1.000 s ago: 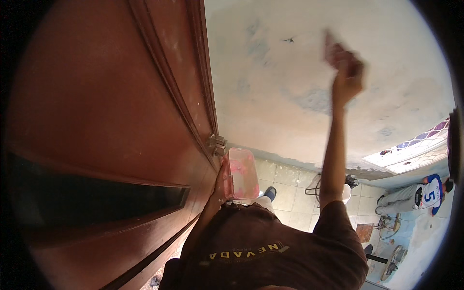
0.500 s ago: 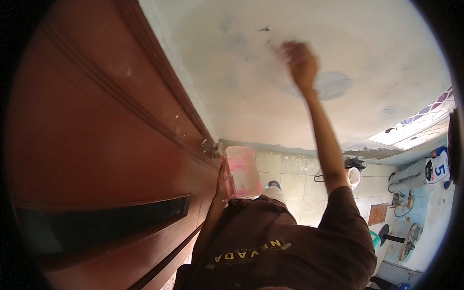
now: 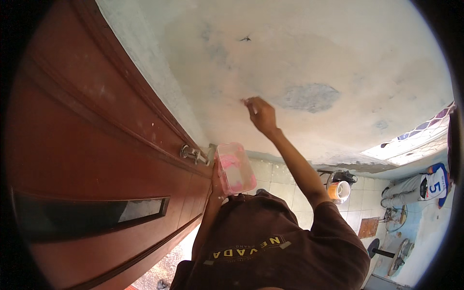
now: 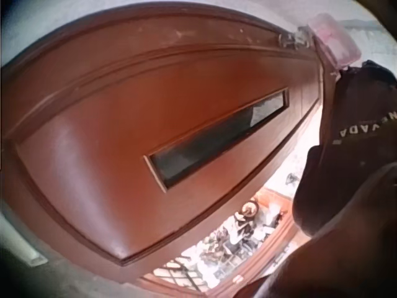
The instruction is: The person applies plaster to a ceiling using a spreader, repeatedly taking more plaster from a container.
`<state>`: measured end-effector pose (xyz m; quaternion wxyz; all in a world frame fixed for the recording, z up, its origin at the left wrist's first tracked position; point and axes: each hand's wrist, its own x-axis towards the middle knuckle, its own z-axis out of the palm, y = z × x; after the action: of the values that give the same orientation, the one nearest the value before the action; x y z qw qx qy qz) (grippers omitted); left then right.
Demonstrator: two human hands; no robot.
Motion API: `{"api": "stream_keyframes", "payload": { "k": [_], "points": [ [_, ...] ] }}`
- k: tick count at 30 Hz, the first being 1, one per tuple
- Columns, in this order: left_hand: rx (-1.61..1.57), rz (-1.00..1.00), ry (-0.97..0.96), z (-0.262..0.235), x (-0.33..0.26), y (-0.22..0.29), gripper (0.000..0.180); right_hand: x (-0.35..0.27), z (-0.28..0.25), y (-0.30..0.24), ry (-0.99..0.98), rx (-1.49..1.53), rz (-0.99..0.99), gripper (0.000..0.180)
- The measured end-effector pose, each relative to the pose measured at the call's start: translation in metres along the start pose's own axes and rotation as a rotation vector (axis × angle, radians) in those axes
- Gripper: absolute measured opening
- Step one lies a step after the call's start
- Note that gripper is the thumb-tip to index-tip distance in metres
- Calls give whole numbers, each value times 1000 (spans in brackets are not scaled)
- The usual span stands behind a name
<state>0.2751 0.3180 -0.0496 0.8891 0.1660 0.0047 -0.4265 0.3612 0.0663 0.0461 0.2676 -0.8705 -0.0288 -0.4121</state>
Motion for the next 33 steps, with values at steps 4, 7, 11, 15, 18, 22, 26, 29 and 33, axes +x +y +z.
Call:
{"api": "stream_keyframes", "payload": {
  "k": [4,7,11,15,18,22,26,29,33],
  "points": [
    [106,35,85,-17,8,-5,67,14,-14,52,172,-347,-62,7],
    [112,125,40,-1,-2,8,67,104,-131,9,301,-460,-104,17],
    [123,222,114,30,-14,6,70,185,-250,-36,684,-438,-310,16],
    [94,307,155,32,-16,-11,73,154,-217,-58,647,-132,-243,10],
    [30,275,159,-7,-22,-29,73,70,-120,-29,207,51,-267,16],
    [109,248,238,28,-24,-46,71,22,-61,42,-16,-174,-136,12],
    [138,312,258,11,-32,-67,71,133,-165,25,192,-243,-215,18],
    [90,262,214,7,-25,-83,71,187,-245,-9,517,-369,-351,14],
    [61,327,167,34,-17,-115,71,166,-265,-35,713,-73,-391,10]
  ]
}}
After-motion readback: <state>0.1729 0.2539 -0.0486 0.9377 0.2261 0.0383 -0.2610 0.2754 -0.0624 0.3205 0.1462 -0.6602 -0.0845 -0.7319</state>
